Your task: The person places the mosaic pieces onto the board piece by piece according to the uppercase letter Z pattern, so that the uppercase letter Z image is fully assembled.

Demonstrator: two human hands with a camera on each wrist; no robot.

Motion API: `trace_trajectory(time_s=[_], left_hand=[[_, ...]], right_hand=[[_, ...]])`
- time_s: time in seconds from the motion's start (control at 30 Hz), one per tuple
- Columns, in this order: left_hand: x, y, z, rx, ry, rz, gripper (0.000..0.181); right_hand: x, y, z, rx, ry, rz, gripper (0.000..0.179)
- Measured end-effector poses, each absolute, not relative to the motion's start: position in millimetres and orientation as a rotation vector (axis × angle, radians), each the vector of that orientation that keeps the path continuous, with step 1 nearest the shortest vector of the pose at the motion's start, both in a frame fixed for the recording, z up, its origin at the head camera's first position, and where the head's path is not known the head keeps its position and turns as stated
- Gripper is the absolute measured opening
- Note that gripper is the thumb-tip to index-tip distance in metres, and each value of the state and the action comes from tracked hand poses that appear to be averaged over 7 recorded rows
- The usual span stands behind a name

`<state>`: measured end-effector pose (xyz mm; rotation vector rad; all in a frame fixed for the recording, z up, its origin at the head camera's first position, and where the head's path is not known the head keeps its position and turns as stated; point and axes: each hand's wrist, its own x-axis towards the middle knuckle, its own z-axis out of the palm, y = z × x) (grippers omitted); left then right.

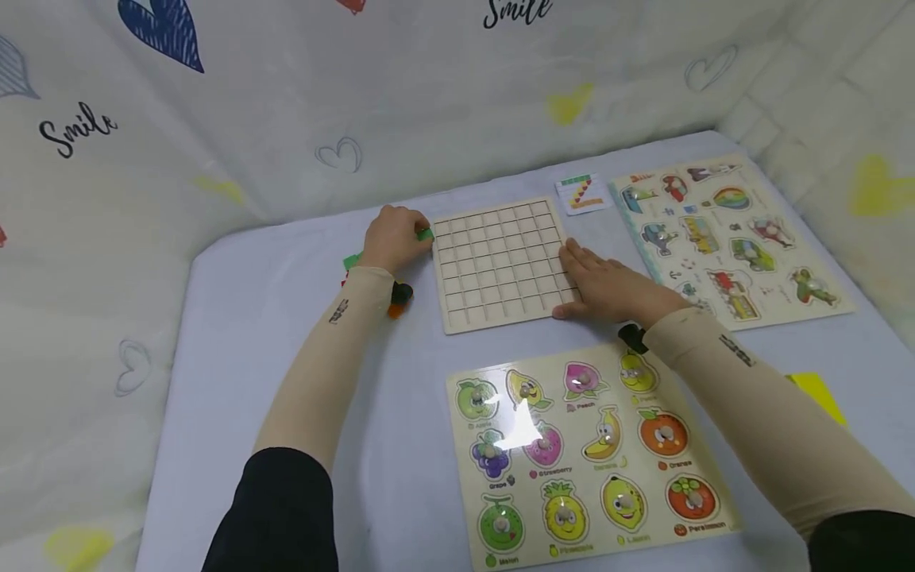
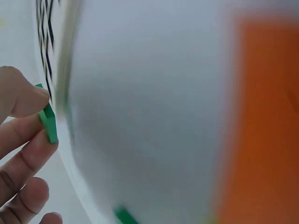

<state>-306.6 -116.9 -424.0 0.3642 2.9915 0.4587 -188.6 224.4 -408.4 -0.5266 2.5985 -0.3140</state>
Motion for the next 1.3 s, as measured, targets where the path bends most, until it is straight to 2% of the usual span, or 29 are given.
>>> trace_trajectory(time_s=[0.4, 0.87, 1.07, 1.3], left_hand=[[-300.1, -97.3, -426.6, 0.405, 2.953, 0.5, 0.028], [-309.8, -91.1, -432.1, 0.433, 2.98, 0.431, 0.031], [-313.0, -100.3, -429.3, 0.403, 2.975, 0.441, 0.035], [-316.0, -132.1, -422.6, 0.308, 2.952, 0.431, 0.038]], right_hand=[[-188.1, 203.0, -408.9, -0.563, 2.54, -0.332, 0.105], [-186.1, 201.3, -407.0, -0.565, 2.552, -0.317, 0.104], [-186.1, 208.5, -405.7, -0.545, 2.57, -0.307, 0.104], [-189.4, 222.0, -405.4, -0.518, 2.581, -0.308, 0.105]])
